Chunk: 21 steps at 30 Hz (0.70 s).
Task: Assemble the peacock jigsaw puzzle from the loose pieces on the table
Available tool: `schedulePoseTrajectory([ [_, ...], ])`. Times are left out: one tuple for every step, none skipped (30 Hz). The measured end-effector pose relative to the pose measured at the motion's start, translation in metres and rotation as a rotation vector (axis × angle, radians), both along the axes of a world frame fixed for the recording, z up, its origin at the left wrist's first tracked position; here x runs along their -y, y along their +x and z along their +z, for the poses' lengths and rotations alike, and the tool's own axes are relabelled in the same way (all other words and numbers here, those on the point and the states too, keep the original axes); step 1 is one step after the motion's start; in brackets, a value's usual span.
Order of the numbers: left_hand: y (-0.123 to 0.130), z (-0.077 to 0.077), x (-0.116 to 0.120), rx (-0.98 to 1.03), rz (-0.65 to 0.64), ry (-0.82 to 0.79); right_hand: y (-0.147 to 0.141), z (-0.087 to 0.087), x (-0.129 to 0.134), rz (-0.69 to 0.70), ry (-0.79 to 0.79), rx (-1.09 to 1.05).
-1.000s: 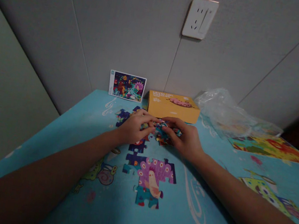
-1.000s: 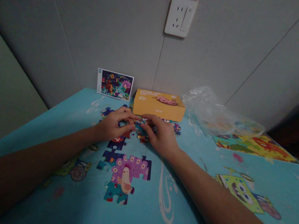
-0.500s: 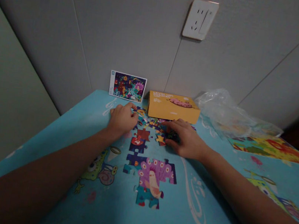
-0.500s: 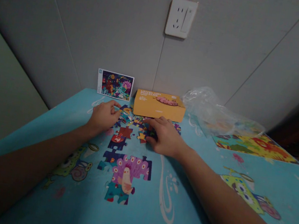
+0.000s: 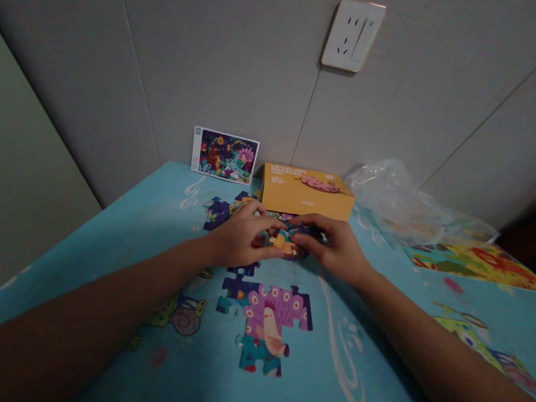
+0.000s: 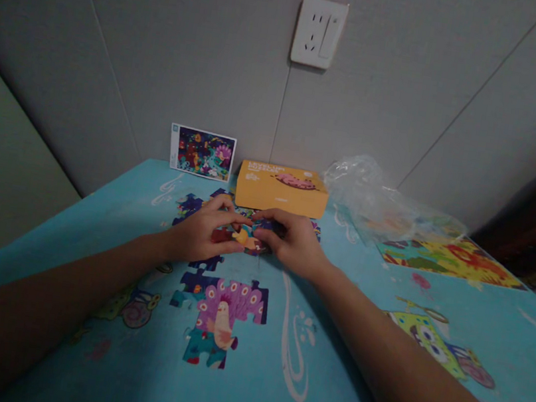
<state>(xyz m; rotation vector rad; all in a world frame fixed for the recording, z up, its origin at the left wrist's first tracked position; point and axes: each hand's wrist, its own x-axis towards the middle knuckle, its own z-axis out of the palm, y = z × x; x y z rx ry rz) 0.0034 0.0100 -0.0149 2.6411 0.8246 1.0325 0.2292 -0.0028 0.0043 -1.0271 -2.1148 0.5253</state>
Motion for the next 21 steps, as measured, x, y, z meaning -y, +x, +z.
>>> schedulePoseTrajectory([
  [0.001, -0.001, 0.001, 0.02, -0.002, -0.026, -0.003, -0.001, 0.001, -0.011, -0.024, -0.05],
  [0.002, -0.002, 0.001, 0.045, -0.001, -0.05, -0.005, -0.002, 0.002, -0.019, -0.043, -0.087],
  [0.003, -0.003, 0.002, 0.068, 0.002, -0.071, -0.008, -0.002, 0.004, -0.026, -0.058, -0.111],
  [0.003, -0.003, 0.002, 0.086, 0.009, -0.089, -0.01, -0.003, 0.005, -0.03, -0.07, -0.125],
  [0.004, -0.003, 0.002, 0.098, 0.019, -0.102, -0.011, -0.004, 0.005, -0.032, -0.08, -0.132],
  [0.004, -0.002, 0.001, 0.111, 0.035, -0.108, -0.011, -0.004, 0.006, -0.036, -0.083, -0.136],
  [0.004, -0.001, 0.001, 0.126, 0.058, -0.111, -0.011, -0.004, 0.005, -0.047, -0.078, -0.144],
  [0.004, 0.0, 0.0, 0.148, 0.093, -0.112, -0.009, -0.004, 0.004, -0.068, -0.064, -0.159],
  [0.003, 0.001, 0.0, 0.174, 0.142, -0.112, -0.008, -0.005, 0.003, -0.1, -0.044, -0.187],
  [0.003, 0.002, -0.001, 0.203, 0.203, -0.109, -0.006, -0.005, 0.001, -0.142, -0.019, -0.225],
  [0.002, 0.003, -0.001, 0.231, 0.267, -0.104, -0.004, -0.005, -0.001, -0.189, 0.006, -0.268],
  [0.001, 0.004, -0.002, 0.255, 0.326, -0.099, -0.002, -0.006, -0.003, -0.228, 0.024, -0.31],
  [0.001, 0.005, -0.002, 0.272, 0.369, -0.095, -0.001, -0.006, -0.004, -0.25, 0.029, -0.344],
  [0.0, 0.005, -0.002, 0.279, 0.389, -0.095, -0.001, -0.007, -0.005, -0.248, 0.022, -0.366],
  [0.0, 0.005, -0.002, 0.274, 0.383, -0.103, -0.002, -0.008, -0.005, -0.223, 0.003, -0.373],
  [0.0, 0.005, -0.002, 0.259, 0.356, -0.115, -0.004, -0.009, -0.004, -0.186, -0.023, -0.369],
  [0.001, 0.005, -0.002, 0.233, 0.307, -0.127, -0.006, -0.01, -0.002, -0.145, -0.053, -0.354],
  [0.002, 0.004, -0.001, 0.199, 0.248, -0.134, -0.008, -0.01, 0.0, -0.109, -0.081, -0.331],
  [0.002, 0.003, 0.0, 0.164, 0.188, -0.132, -0.01, -0.01, 0.002, -0.083, -0.1, -0.3],
  [0.003, 0.002, 0.0, 0.136, 0.14, -0.124, -0.012, -0.009, 0.004, -0.071, -0.105, -0.262],
  [0.004, 0.001, 0.0, 0.121, 0.118, -0.106, -0.012, -0.008, 0.005, -0.076, -0.093, -0.218],
])
